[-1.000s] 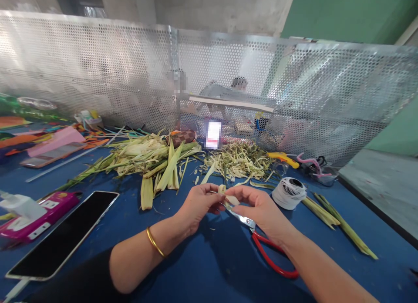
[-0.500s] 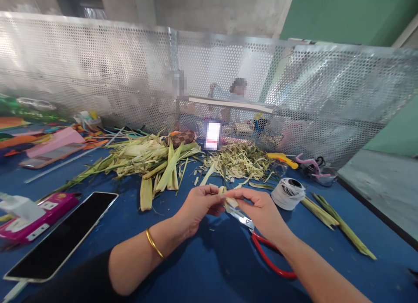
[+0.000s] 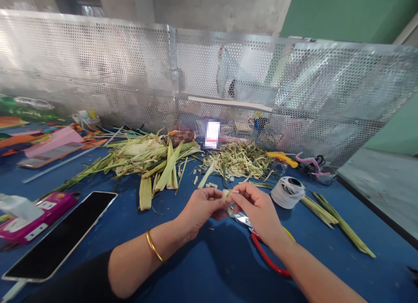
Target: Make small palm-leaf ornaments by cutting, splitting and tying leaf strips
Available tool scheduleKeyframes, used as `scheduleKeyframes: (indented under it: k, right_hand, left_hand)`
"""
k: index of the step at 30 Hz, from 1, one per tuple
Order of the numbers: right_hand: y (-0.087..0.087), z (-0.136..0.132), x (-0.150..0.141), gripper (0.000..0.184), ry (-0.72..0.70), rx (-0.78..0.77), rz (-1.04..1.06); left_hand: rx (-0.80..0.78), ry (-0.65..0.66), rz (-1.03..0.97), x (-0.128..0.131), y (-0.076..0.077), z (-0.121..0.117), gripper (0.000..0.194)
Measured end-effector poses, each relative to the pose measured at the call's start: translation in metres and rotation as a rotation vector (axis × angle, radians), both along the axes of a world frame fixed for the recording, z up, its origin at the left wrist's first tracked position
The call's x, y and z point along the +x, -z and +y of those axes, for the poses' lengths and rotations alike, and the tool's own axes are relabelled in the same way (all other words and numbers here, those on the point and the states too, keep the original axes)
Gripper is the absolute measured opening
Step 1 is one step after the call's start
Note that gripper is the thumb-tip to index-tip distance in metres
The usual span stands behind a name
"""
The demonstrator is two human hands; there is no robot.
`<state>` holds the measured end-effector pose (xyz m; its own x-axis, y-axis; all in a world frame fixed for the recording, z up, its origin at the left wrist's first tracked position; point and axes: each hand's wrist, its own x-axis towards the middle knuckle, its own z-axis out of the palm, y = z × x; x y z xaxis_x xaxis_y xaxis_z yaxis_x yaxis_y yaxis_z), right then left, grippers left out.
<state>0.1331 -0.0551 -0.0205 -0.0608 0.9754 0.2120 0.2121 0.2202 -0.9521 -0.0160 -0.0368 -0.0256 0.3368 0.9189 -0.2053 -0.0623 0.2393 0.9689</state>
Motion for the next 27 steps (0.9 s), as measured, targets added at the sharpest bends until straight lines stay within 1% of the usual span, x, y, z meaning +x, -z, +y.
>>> scheduleKeyframes:
  k: [3, 6, 11, 18, 21, 27]
  right_hand:
    - [0.000, 0.000, -0.001, 0.021, 0.092, -0.045, 0.005]
    - [0.000, 0.000, -0.002, 0.024, 0.122, -0.099, 0.066]
    - [0.001, 0.001, -0.002, 0.027, 0.095, -0.164, 0.082]
    - [0.008, 0.005, 0.005, 0.027, 0.043, -0.298, 0.140]
    - [0.009, 0.006, 0.007, 0.025, 0.019, -0.313, 0.137]
    - [0.012, 0.006, 0.003, 0.024, 0.081, -0.284, 0.131]
  left_hand:
    - [0.035, -0.028, 0.000, 0.001, 0.002, 0.001, 0.022]
    - [0.089, -0.066, 0.011, 0.001, 0.005, 0.001, 0.016]
    - [0.185, -0.105, 0.066, 0.002, 0.010, 0.003, 0.014]
    - [0.337, -0.080, 0.257, 0.000, 0.014, 0.004, 0.011]
    - [0.358, -0.056, 0.284, 0.000, 0.013, 0.003, 0.012]
    - [0.356, -0.046, 0.310, 0.000, 0.010, 0.001, 0.013]
